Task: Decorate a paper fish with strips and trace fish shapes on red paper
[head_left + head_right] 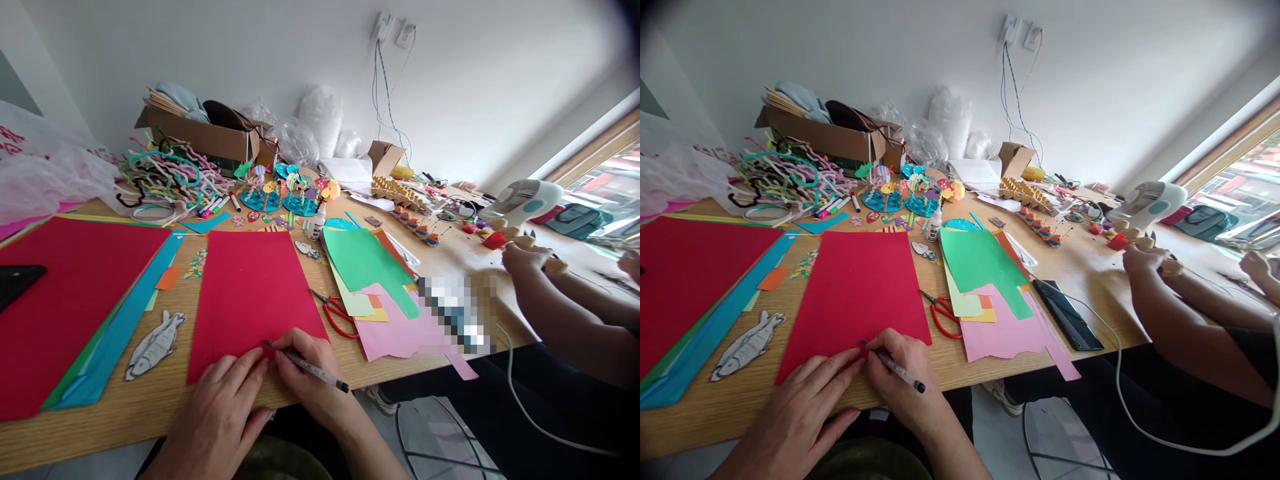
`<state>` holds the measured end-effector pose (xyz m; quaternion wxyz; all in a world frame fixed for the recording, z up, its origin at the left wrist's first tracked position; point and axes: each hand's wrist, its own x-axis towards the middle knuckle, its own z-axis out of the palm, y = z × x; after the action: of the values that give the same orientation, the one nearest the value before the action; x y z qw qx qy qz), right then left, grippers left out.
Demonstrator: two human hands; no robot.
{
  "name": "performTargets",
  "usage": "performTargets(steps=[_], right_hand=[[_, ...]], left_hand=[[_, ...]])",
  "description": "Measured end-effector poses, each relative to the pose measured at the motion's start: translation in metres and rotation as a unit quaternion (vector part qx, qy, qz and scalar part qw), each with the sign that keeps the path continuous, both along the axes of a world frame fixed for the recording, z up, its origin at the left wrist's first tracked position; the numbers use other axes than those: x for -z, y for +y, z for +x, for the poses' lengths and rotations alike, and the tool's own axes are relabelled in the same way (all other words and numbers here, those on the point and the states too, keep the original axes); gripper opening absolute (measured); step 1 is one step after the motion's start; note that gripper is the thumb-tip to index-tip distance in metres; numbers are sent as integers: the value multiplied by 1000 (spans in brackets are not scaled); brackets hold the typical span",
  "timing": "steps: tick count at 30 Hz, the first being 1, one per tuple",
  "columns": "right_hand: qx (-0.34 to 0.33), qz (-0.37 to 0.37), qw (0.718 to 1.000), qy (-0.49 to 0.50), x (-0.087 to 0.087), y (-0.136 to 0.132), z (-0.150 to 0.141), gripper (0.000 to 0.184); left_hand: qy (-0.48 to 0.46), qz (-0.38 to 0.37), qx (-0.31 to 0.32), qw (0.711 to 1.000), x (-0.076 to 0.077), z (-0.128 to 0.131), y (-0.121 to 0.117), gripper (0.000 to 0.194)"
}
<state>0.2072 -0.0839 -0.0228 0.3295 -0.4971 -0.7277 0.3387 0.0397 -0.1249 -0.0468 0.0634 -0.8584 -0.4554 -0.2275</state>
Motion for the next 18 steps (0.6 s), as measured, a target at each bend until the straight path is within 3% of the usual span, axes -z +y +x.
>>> performTargets(steps=[18], right_hand=[[1,-5,1000,1,-3,0,-1,11]], left_hand=[[-5,6,-1,1000,0,0,0,47]])
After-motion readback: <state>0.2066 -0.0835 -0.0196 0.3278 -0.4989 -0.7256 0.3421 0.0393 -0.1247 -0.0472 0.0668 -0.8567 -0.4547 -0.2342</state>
